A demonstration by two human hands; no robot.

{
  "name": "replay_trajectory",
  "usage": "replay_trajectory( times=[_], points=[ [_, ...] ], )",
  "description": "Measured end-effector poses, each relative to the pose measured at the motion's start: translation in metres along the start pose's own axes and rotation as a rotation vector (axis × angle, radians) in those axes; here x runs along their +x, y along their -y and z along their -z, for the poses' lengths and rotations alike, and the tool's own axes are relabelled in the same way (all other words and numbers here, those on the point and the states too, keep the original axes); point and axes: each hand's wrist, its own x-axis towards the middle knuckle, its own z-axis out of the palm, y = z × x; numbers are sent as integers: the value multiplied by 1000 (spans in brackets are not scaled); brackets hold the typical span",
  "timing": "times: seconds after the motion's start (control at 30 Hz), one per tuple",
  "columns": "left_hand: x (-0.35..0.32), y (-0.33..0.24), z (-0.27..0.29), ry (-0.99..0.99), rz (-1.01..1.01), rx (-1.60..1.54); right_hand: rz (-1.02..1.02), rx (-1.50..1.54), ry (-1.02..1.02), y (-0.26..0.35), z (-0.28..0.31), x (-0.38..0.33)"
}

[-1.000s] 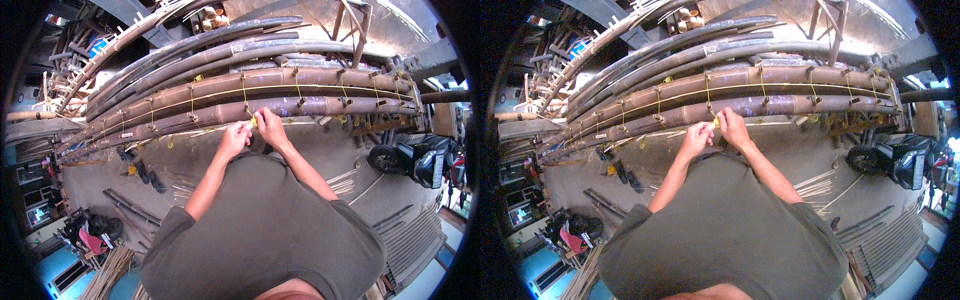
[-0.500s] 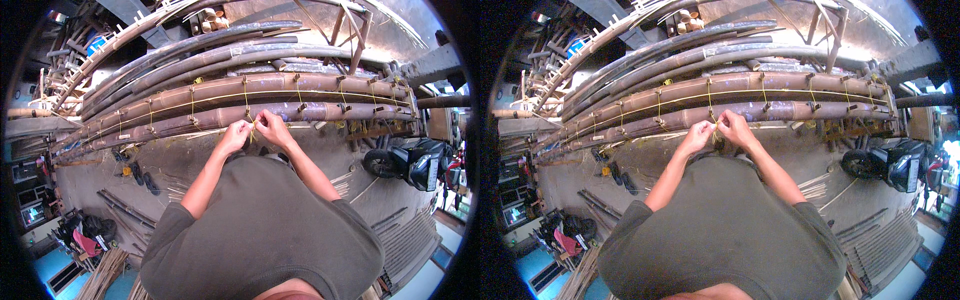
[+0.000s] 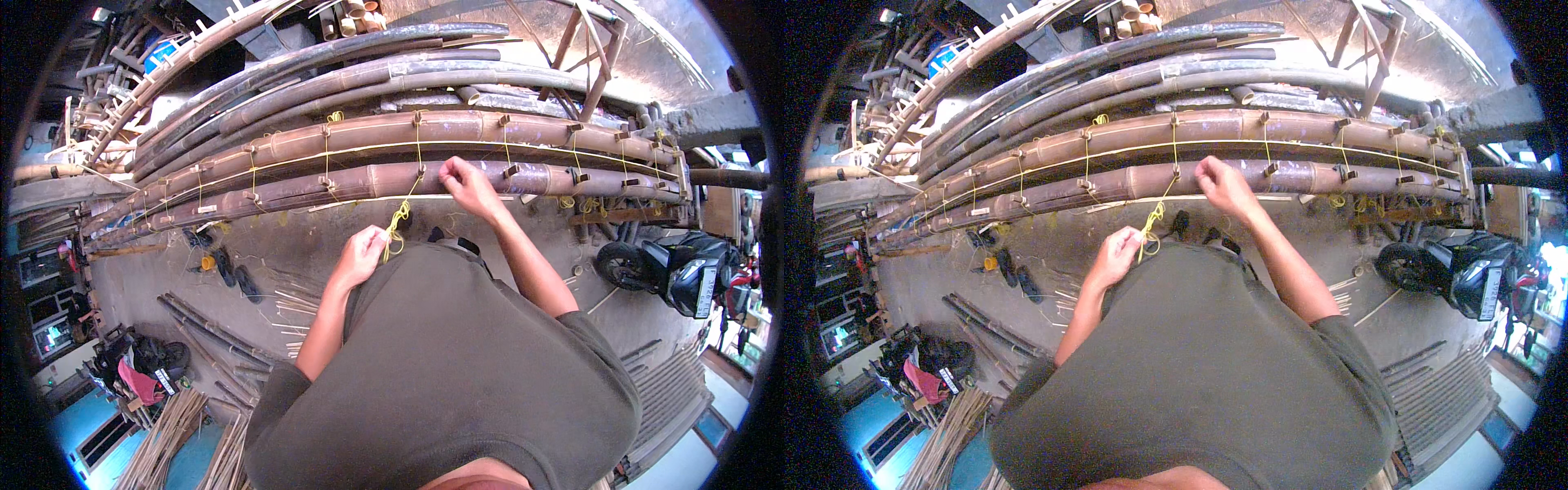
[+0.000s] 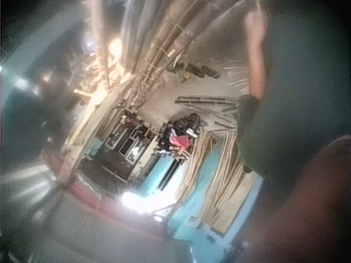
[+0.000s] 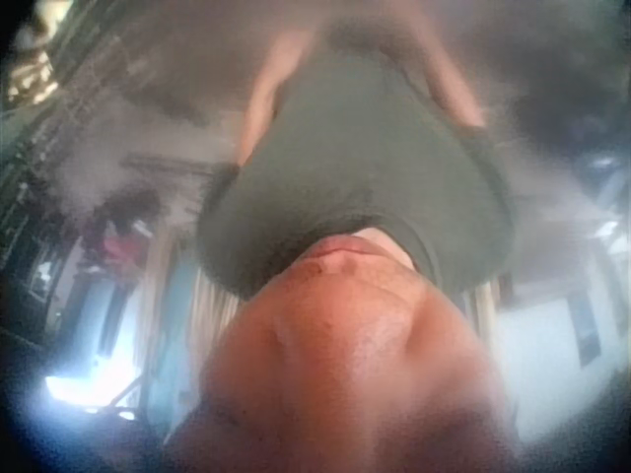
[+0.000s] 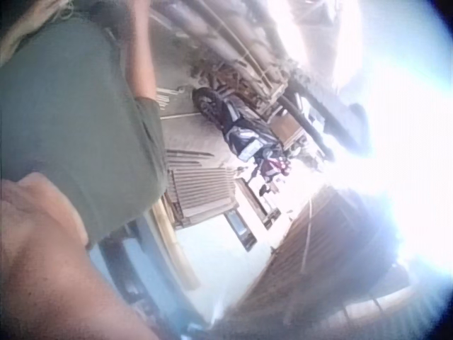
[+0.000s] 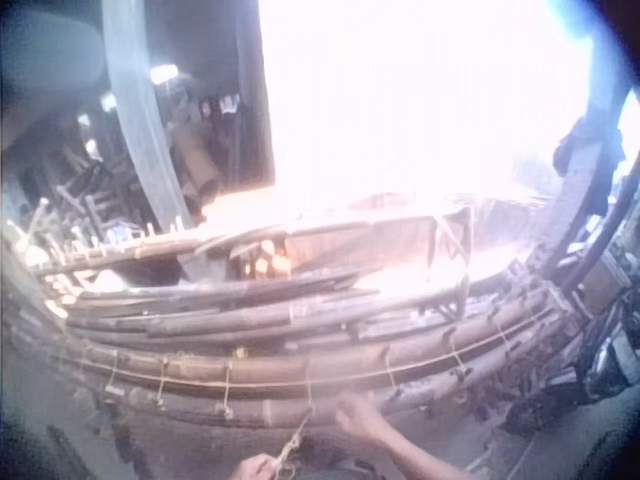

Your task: The person ties bundles of bamboo poles together using yellow string. They repeatedly wrap the string around the poles and tie knots to secure them.

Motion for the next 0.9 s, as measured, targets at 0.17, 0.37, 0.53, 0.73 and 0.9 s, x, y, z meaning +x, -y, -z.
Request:
replay_trajectory(
  times=[0.17, 0.37, 0.53, 0.73, 0.9],
  points=[
    [-35, 34, 17, 73, 22, -79, -90, -215, -107, 43, -39, -15],
    [-53, 28, 34, 170, 148, -150, -93, -215, -227, 23, -56, -5],
    [-64, 13, 35, 166, 186, -119, -92, -152, -264, 25, -57, -8],
    [-69, 23, 24, 172, 219, 8, -95, -166, -207, 26, -47, -13],
    [-76, -29, 30, 119, 64, 412, 64, 132, -67, -3, -11, -16]
  ],
)
